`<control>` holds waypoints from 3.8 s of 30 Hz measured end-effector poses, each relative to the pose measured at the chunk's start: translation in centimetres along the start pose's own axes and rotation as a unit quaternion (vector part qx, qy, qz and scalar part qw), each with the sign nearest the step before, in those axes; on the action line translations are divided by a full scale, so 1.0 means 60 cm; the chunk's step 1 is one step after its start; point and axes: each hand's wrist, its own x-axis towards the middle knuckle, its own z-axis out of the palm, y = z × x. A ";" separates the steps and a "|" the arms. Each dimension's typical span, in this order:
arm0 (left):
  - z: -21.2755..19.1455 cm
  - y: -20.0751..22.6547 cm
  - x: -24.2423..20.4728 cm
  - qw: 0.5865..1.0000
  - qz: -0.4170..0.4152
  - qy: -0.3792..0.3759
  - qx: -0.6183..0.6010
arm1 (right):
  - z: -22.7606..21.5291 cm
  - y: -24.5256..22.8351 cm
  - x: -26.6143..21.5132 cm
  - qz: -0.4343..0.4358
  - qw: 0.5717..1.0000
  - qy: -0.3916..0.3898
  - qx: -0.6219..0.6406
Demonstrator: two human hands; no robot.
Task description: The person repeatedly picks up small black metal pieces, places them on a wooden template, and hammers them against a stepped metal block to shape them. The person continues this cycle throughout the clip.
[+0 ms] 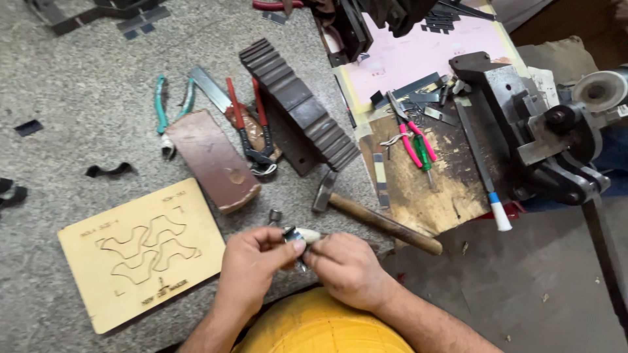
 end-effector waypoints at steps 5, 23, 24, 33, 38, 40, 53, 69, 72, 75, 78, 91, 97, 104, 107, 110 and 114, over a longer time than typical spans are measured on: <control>0.034 0.023 0.048 0.994 0.094 0.035 -0.031 | -0.034 0.079 -0.071 0.167 0.981 0.040 -0.095; 0.092 0.092 0.136 0.969 0.207 0.093 0.099 | -0.170 0.148 -0.294 0.506 0.851 -0.084 0.115; 0.099 0.093 0.144 0.968 0.215 0.089 0.097 | -0.176 0.144 -0.300 0.468 0.872 -0.047 0.135; 0.138 0.104 0.191 0.960 0.223 0.085 0.148 | -0.184 0.107 -0.280 0.352 0.906 0.091 0.219; 0.134 0.103 0.206 0.962 0.208 0.080 0.161 | -0.170 0.099 -0.242 0.291 0.938 0.083 0.166; 0.132 0.106 0.213 0.962 0.192 0.081 0.174 | -0.168 0.098 -0.227 0.292 0.937 0.087 0.172; 0.118 0.110 0.220 0.950 0.218 0.043 0.219 | -0.181 0.092 -0.176 0.245 0.963 0.032 0.106; 0.120 0.111 0.218 0.955 0.228 0.036 0.185 | -0.183 0.081 -0.168 0.271 0.957 0.025 0.101; 0.121 0.106 0.218 0.956 0.220 0.036 0.189 | -0.184 0.079 -0.169 0.283 0.956 0.016 0.072; 0.121 0.109 0.224 0.955 0.227 0.031 0.190 | -0.181 0.083 -0.168 0.249 0.966 0.036 0.064; 0.119 0.103 0.220 0.959 0.219 0.037 0.178 | -0.184 0.079 -0.178 0.295 0.953 0.019 0.073; 0.066 0.124 0.146 0.966 0.192 0.063 0.162 | -0.160 0.101 -0.274 0.266 0.953 0.143 0.012; -0.058 0.083 0.056 0.971 0.156 0.143 0.115 | -0.120 0.122 -0.282 0.276 0.956 0.007 -0.098; -0.165 0.061 -0.044 0.981 0.112 0.148 0.061 | -0.082 0.137 -0.223 0.269 0.931 -0.079 -0.235; -0.190 0.056 -0.066 0.974 0.103 0.172 0.108 | -0.076 0.133 -0.186 0.274 0.932 -0.085 -0.223; -0.207 0.050 -0.092 0.910 0.083 0.254 0.316 | -0.077 0.107 -0.156 0.204 0.961 -0.031 -0.186; -0.228 0.052 -0.103 0.786 0.194 0.229 0.540 | -0.042 0.043 -0.125 0.234 0.968 0.025 -0.092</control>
